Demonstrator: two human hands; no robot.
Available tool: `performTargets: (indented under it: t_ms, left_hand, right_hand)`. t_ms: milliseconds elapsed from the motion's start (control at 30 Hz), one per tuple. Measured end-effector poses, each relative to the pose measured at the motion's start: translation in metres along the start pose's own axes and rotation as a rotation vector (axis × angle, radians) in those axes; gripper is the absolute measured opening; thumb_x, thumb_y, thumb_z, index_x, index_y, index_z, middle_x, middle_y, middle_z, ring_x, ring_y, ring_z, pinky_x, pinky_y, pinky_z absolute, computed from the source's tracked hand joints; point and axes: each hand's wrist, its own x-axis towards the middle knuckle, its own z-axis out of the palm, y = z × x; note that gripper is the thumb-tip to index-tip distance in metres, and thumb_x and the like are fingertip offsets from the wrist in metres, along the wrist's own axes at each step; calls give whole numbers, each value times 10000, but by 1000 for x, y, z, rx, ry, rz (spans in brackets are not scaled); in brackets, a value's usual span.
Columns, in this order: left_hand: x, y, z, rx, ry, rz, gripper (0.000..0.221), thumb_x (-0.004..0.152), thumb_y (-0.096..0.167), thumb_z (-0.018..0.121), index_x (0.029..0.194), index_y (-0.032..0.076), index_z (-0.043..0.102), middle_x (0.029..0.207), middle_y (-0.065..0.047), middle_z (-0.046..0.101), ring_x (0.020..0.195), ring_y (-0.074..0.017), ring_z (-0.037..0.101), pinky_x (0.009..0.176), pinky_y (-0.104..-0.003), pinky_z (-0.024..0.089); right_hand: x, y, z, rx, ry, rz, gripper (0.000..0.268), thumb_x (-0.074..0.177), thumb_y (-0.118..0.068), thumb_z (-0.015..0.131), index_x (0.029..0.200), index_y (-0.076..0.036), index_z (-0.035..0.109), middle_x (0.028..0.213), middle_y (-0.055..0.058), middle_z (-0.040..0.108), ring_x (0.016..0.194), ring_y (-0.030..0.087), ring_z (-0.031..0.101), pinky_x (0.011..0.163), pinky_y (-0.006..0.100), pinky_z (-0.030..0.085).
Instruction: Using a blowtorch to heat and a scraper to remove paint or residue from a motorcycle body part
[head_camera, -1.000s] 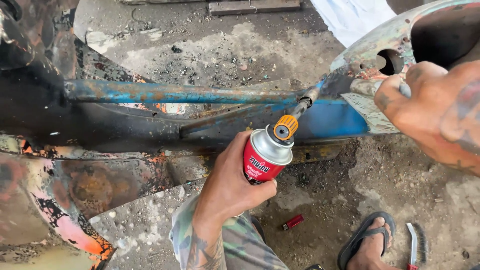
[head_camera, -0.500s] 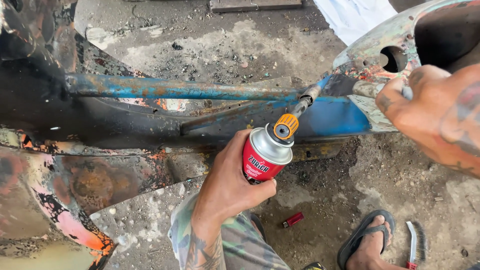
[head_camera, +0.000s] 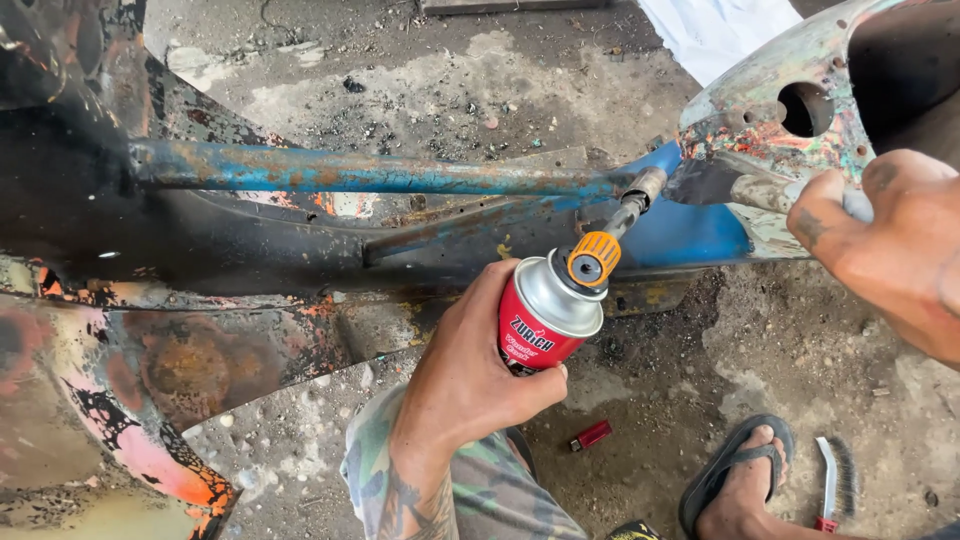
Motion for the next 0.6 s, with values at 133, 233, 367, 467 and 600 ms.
performTargets:
  t_ms: [133, 233, 367, 467, 600]
  left_hand:
    - [-1, -2, 0, 0, -2, 30, 578, 610, 220, 723, 1170, 135, 608, 1028, -6, 713, 853, -180, 670, 741, -312, 508]
    - [-1, -1, 0, 18, -3, 18, 573, 600, 215, 715, 1158, 136, 611, 1015, -1, 719, 845, -179, 667, 741, -317, 509]
    - [-1, 0, 2, 14, -6, -2, 591, 601, 228, 718, 1175, 144, 606, 1019, 2, 726, 843, -174, 669, 745, -311, 515]
    - [1, 0, 3, 14, -4, 4, 598, 599, 227, 715, 1181, 145, 604, 1026, -1, 728, 856, -181, 676, 756, -312, 513]
    - [5, 6, 3, 48, -23, -67, 562, 586, 243, 718, 1136, 172, 622, 988, 11, 739, 810, -185, 672, 717, -325, 512]
  right_hand:
    - [3, -4, 0, -15, -224, -63, 428, 844, -70, 287, 1258, -54, 397, 1112, -95, 369, 858, -104, 486, 696, -26, 366]
    - [4, -11, 2, -188, -496, -63, 445, 844, 89, 171, 945, -305, 351, 1296, -49, 259, 1441, 62, 211, 1044, -32, 272]
    - [-17, -24, 3, 35, -31, 93, 742, 765, -344, 628, 1458, -222, 391, 1057, -7, 613, 627, 174, 579, 638, 339, 398]
    - [-28, -23, 11, 67, 139, 86, 650, 825, -240, 590, 1462, -185, 476, 1110, 78, 634, 565, 211, 521, 601, 380, 352]
    - [-23, -12, -12, -202, -121, -51, 744, 925, -209, 390, 1647, -76, 273, 1089, 72, 485, 937, 198, 516, 706, 318, 381]
